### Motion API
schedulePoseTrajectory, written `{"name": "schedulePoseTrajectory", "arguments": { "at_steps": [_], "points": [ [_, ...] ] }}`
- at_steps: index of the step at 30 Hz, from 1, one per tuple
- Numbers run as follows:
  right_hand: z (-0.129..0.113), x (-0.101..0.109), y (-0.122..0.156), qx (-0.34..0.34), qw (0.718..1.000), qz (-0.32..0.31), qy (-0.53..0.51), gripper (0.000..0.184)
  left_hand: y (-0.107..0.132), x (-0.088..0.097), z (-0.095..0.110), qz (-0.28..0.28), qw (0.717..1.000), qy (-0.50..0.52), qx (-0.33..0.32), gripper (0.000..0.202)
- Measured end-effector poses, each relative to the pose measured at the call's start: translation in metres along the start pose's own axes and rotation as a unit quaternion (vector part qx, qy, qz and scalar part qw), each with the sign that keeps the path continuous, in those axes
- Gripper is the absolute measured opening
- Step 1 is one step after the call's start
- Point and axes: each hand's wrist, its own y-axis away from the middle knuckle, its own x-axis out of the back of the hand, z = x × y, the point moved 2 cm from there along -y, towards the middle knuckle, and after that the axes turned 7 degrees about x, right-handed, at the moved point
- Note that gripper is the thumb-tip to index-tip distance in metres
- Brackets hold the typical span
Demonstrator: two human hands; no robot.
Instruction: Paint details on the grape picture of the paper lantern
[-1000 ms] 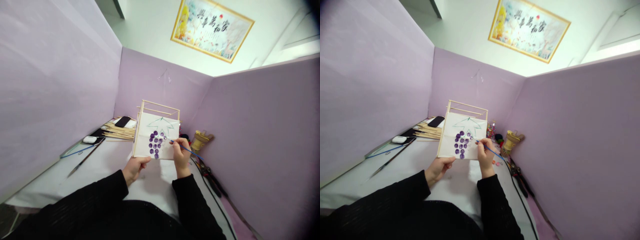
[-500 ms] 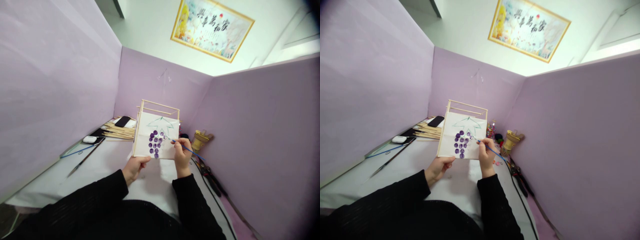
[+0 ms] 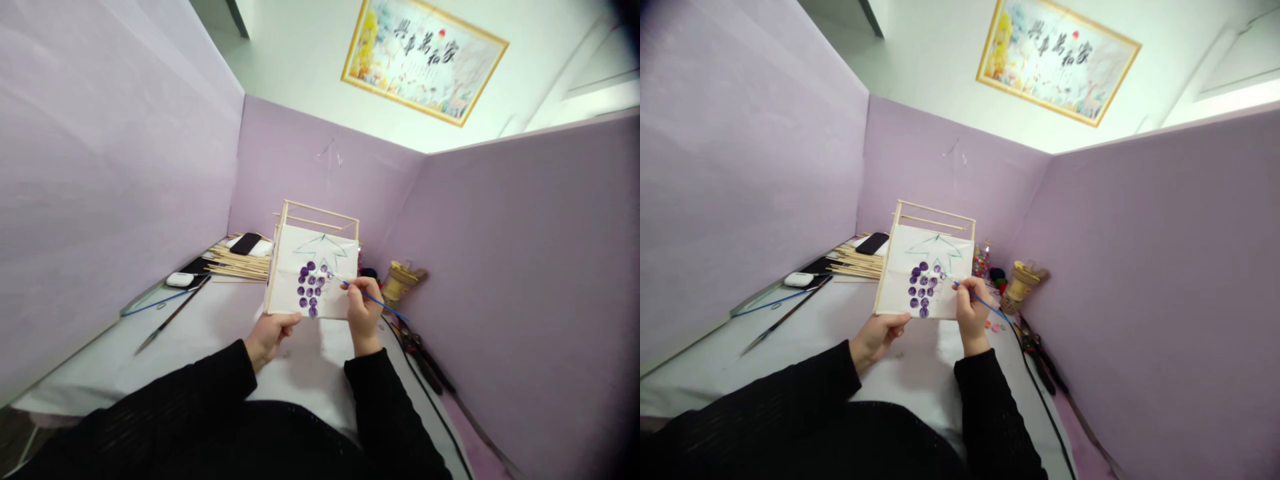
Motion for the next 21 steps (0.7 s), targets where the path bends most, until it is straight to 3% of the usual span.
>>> {"name": "schedulePoseTrajectory", "arguments": {
  "at_steps": [16, 19, 21],
  "points": [
    [-0.0023, -0.0001, 0.0015, -0.029, 0.999, -0.008, -0.018, 0.008, 0.0007, -0.0003, 0.0006, -0.005, 1.000, 0.006, -0.005, 0.031],
    [0.0006, 0.0012, -0.0001, -0.063, 0.994, 0.039, -0.079, 0.005, 0.0004, -0.0002, 0.0009, -0.002, 1.000, 0.004, -0.003, 0.031],
    [0.0066, 0.0081, -0.0051, -0.088, 0.981, 0.113, -0.128, 0.002, 0.0003, -0.0003, 0.0012, -0.002, 1.000, 0.001, -0.004, 0.030]
  ]
}}
